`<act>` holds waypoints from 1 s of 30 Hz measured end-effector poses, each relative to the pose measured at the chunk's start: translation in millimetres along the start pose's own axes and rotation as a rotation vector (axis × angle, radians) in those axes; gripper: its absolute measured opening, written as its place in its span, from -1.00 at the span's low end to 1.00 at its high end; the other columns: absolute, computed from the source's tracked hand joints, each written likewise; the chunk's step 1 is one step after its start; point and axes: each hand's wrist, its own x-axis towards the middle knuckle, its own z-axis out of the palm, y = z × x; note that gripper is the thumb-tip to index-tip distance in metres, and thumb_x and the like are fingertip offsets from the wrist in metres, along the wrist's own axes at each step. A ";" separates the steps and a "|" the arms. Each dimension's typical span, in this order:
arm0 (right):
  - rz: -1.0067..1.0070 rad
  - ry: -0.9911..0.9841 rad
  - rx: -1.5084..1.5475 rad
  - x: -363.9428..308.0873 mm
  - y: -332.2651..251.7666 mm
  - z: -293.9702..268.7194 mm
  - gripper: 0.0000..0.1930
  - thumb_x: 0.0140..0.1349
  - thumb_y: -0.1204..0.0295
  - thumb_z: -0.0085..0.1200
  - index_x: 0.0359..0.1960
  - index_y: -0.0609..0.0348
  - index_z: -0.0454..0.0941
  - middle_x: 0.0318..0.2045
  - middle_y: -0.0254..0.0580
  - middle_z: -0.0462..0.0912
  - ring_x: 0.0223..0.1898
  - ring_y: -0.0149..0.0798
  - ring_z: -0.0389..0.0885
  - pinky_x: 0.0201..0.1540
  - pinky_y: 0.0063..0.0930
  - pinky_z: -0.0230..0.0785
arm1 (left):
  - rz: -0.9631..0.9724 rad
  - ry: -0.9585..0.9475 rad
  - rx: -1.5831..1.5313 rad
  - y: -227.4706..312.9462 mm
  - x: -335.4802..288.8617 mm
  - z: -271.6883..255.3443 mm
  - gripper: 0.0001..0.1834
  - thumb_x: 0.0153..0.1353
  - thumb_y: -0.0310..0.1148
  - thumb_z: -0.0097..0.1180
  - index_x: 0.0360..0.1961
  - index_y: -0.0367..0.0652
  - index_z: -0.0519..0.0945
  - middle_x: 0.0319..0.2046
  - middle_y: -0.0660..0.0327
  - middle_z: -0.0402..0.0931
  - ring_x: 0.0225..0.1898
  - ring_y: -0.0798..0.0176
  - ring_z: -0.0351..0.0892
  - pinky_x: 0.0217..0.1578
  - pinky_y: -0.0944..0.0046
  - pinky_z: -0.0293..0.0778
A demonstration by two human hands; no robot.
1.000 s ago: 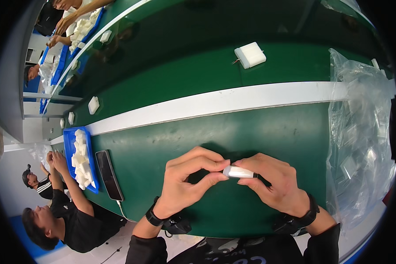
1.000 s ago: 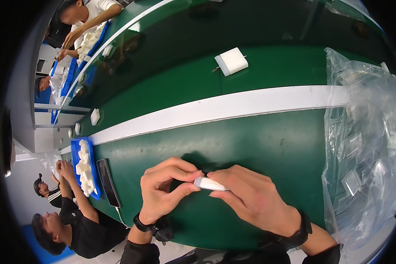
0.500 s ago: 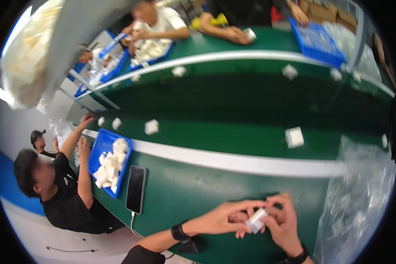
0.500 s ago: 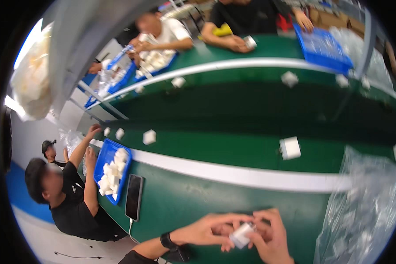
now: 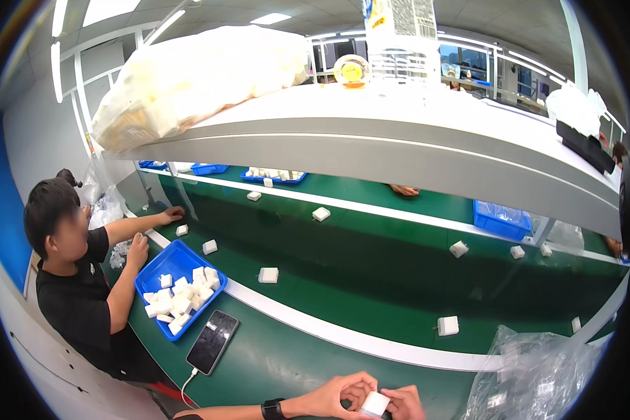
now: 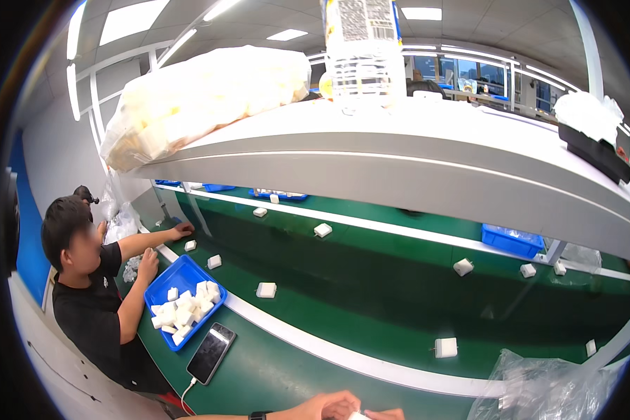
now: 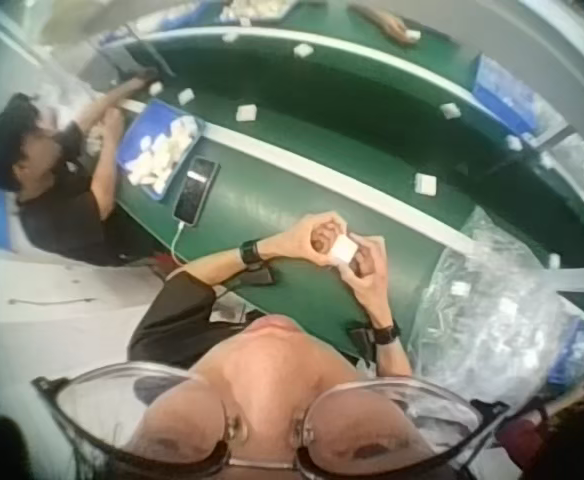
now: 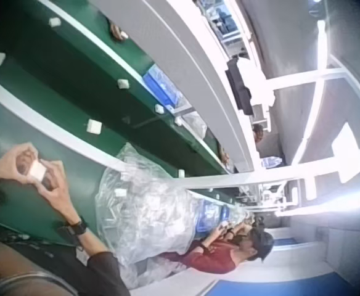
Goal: The person is assembling small white electronic adapter components on a factory production line.
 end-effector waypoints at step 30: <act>-0.148 -0.026 -0.084 27.8 15.4 3.0 -0.25 0.10 0.59 0.33 0.36 0.33 0.27 0.25 0.00 0.27 0.03 -0.22 0.55 -0.02 -0.39 0.54 | 0.022 0.071 -0.015 7.3 5.9 -21.9 -0.22 -0.06 -0.58 0.49 0.26 -0.21 0.46 0.08 0.18 0.32 -0.10 0.38 0.48 -0.16 0.39 0.58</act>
